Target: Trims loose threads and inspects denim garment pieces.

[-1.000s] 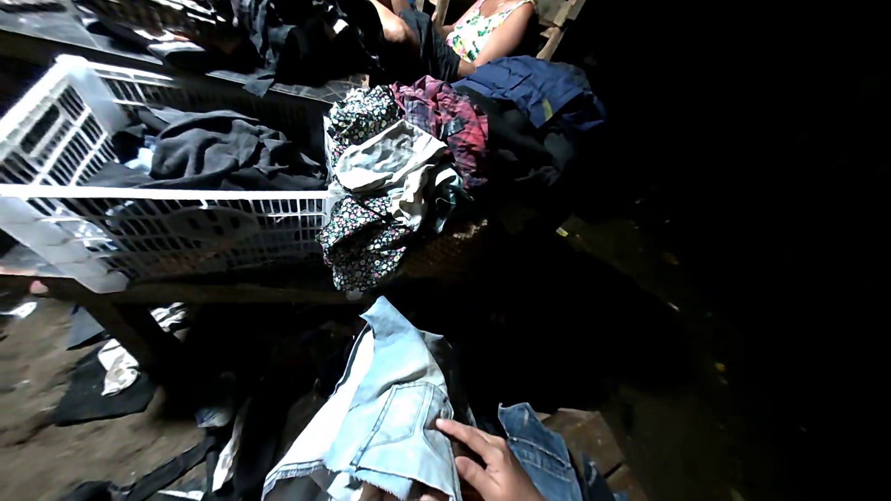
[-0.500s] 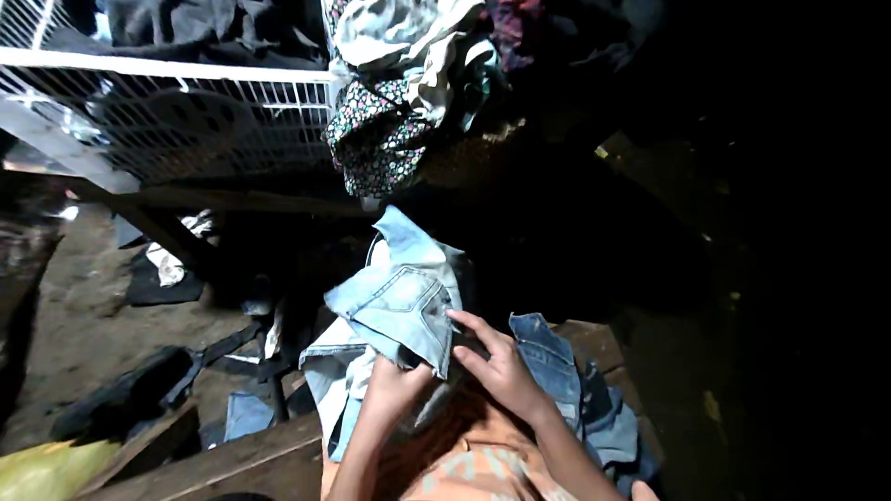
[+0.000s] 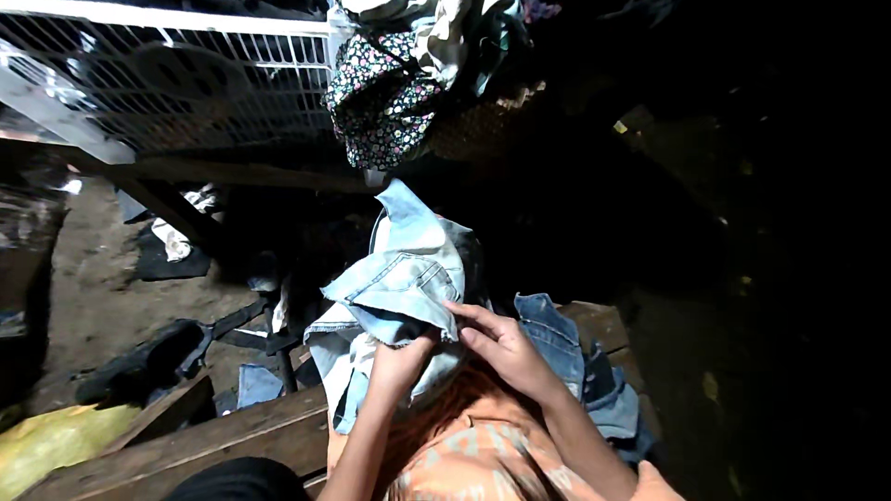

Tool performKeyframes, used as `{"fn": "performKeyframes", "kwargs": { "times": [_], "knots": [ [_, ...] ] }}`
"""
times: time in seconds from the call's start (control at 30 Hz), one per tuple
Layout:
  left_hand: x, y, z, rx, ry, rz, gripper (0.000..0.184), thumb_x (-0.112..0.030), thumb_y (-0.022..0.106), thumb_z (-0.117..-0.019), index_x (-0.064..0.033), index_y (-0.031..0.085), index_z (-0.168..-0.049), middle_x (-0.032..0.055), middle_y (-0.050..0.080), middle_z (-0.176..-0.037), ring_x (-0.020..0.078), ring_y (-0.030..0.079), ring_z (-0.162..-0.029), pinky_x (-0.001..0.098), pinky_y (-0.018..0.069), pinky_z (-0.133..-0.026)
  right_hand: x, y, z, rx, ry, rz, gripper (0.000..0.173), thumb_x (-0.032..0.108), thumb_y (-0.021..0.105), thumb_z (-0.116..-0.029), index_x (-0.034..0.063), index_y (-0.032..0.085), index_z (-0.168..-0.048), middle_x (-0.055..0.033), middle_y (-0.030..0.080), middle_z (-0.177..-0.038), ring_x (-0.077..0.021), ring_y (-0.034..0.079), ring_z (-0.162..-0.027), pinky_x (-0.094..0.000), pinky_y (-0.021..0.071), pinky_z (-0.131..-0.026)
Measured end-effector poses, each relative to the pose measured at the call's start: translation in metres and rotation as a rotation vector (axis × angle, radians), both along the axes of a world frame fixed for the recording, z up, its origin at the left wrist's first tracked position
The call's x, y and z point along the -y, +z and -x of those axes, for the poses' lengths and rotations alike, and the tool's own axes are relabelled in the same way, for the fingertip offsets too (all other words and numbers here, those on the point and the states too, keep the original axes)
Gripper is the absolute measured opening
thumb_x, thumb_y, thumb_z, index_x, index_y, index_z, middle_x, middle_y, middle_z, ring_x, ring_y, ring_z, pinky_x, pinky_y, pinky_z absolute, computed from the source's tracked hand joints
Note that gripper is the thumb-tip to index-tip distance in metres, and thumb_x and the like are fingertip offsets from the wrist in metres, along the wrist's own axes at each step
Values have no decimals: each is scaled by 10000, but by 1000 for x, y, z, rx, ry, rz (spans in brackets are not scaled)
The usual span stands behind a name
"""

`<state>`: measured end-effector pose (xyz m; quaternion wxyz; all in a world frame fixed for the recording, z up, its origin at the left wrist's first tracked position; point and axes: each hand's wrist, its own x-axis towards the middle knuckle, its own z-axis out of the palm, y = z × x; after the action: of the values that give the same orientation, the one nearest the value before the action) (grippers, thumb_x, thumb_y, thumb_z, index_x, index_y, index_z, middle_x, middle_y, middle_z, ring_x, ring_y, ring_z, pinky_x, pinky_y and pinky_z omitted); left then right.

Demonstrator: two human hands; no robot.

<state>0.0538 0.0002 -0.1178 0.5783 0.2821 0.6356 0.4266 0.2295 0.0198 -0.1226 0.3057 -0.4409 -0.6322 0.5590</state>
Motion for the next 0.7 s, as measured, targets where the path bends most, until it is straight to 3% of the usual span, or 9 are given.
{"fn": "performKeyframes", "kwargs": {
  "times": [0.07,0.17,0.4,0.47,0.53,0.57,0.6,0.63,0.7],
  "knots": [
    [1,-2,2,6,-10,39,255,72,705,-787,39,636,-1031,-32,675,-869,-47,634,-840,171,537,-804,8,-2,-1,292,-54,-251,423,317,536,-1034,67,669,-1348,-126,728,-1118,-136,696,-975,-296,563,-854],
    [9,-34,3,152,64,-1,281,71,750,-765,-3,639,-1012,-21,705,-858,8,675,-827,219,577,-792,19,-4,-2,465,-110,-416,443,395,534,-1025,138,676,-1356,-93,691,-898,-160,649,-694,-300,548,-597],
    [28,-54,0,121,14,-137,326,-21,779,-765,-13,660,-1068,-51,719,-920,-21,675,-881,199,565,-854,22,-13,2,521,-158,-561,423,447,496,-1041,212,708,-1322,-54,583,-760,-118,541,-584,-239,466,-516],
    [25,-45,2,114,3,-103,327,-6,781,-764,2,653,-1065,-45,709,-917,-24,665,-877,196,559,-850,21,-14,3,371,-157,-416,400,386,529,-1037,155,719,-1303,-54,645,-843,-78,584,-687,-214,500,-619],
    [18,-29,1,154,32,-81,300,24,766,-746,-7,664,-1027,-45,719,-886,-4,682,-850,211,583,-824,17,-6,1,42,-114,-55,365,213,531,-1047,16,670,-1321,-59,726,-1177,6,648,-1003,-172,516,-903],
    [16,-21,1,160,34,-92,287,7,755,-750,-30,669,-1021,-58,725,-882,-1,691,-854,215,590,-826,15,-1,0,-117,-126,152,344,137,500,-1047,-12,645,-1321,16,712,-1178,74,617,-959,-114,492,-852],
    [15,-18,0,169,40,-98,273,-4,756,-758,-39,676,-1017,-55,730,-876,12,700,-851,225,596,-823,12,3,0,-214,-157,330,329,116,465,-1044,18,641,-1304,124,669,-965,120,517,-729,-73,417,-640],
    [14,-17,0,176,41,-110,273,-8,770,-767,-44,678,-1022,-52,738,-879,22,709,-855,233,601,-833,9,4,-2,-281,-151,472,325,140,435,-1054,60,627,-1304,166,590,-795,108,432,-588,-85,349,-515],
    [14,-19,1,204,38,-110,267,-29,786,-777,-27,686,-1024,-17,746,-882,58,718,-854,258,606,-837,4,2,-9,-353,-92,651,322,208,421,-1069,126,589,-1331,161,520,-676,70,387,-499,-110,313,-442]
  ]
}}
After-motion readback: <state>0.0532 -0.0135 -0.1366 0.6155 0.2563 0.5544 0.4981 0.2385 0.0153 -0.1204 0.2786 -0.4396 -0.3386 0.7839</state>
